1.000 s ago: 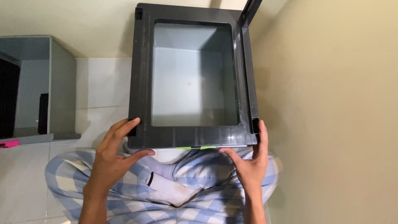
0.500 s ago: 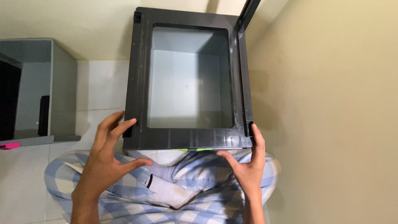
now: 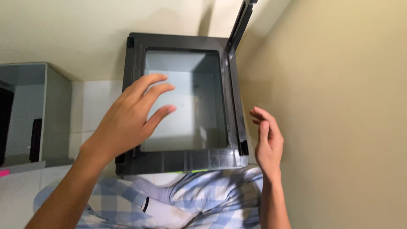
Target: The person removes the black lid from a stacked storage bin, then detaches the four black corner supports from the bin frame. The supports are placed inside the bin, and the lid is set aside on the floor.
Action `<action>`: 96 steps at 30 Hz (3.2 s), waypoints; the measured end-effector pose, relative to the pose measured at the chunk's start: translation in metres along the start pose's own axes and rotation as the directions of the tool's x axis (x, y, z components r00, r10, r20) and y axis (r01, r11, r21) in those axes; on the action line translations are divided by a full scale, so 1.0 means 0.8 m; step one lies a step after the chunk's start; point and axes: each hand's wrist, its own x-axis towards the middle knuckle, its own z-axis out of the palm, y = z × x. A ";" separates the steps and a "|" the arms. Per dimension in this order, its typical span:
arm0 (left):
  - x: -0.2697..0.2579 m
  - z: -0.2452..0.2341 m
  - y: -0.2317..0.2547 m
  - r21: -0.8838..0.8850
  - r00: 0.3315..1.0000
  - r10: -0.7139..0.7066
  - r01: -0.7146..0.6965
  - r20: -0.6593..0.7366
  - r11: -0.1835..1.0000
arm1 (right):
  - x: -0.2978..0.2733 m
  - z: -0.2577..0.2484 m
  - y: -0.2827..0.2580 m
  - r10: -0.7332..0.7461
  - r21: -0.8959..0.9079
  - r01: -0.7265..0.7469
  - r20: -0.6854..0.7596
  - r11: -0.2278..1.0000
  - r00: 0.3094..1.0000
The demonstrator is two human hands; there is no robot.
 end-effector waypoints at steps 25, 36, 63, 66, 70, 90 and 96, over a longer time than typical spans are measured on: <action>0.265 0.171 -0.135 0.216 0.982 -0.007 -0.034 0.187 0.976 | 0.360 0.142 0.032 0.205 0.514 -0.217 0.081 0.830 0.975; 0.265 0.177 -0.143 0.219 0.985 -0.015 -0.023 0.169 0.975 | 0.362 0.138 0.041 0.145 0.622 -0.176 0.101 0.763 0.984; 0.268 0.173 -0.136 0.216 0.983 -0.028 -0.012 0.181 0.976 | 0.363 0.119 0.011 0.135 0.614 -0.192 0.138 0.765 0.981; 0.268 0.175 -0.136 0.216 0.982 -0.025 -0.017 0.190 0.976 | 0.363 0.115 0.014 0.149 0.655 -0.225 0.169 0.722 0.974; 0.267 0.174 -0.138 0.202 0.981 -0.032 -0.008 0.191 0.979 | 0.361 0.112 0.008 0.209 0.705 -0.298 0.212 0.643 0.955; 0.262 0.163 -0.123 0.169 0.983 -0.022 -0.010 0.182 0.985 | 0.311 0.075 -0.030 0.316 0.735 -0.501 0.393 0.457 0.864; 0.266 0.156 -0.123 0.084 0.968 -0.079 0.061 0.239 0.995 | 0.285 0.074 -0.044 0.360 0.706 -0.568 0.444 0.423 0.820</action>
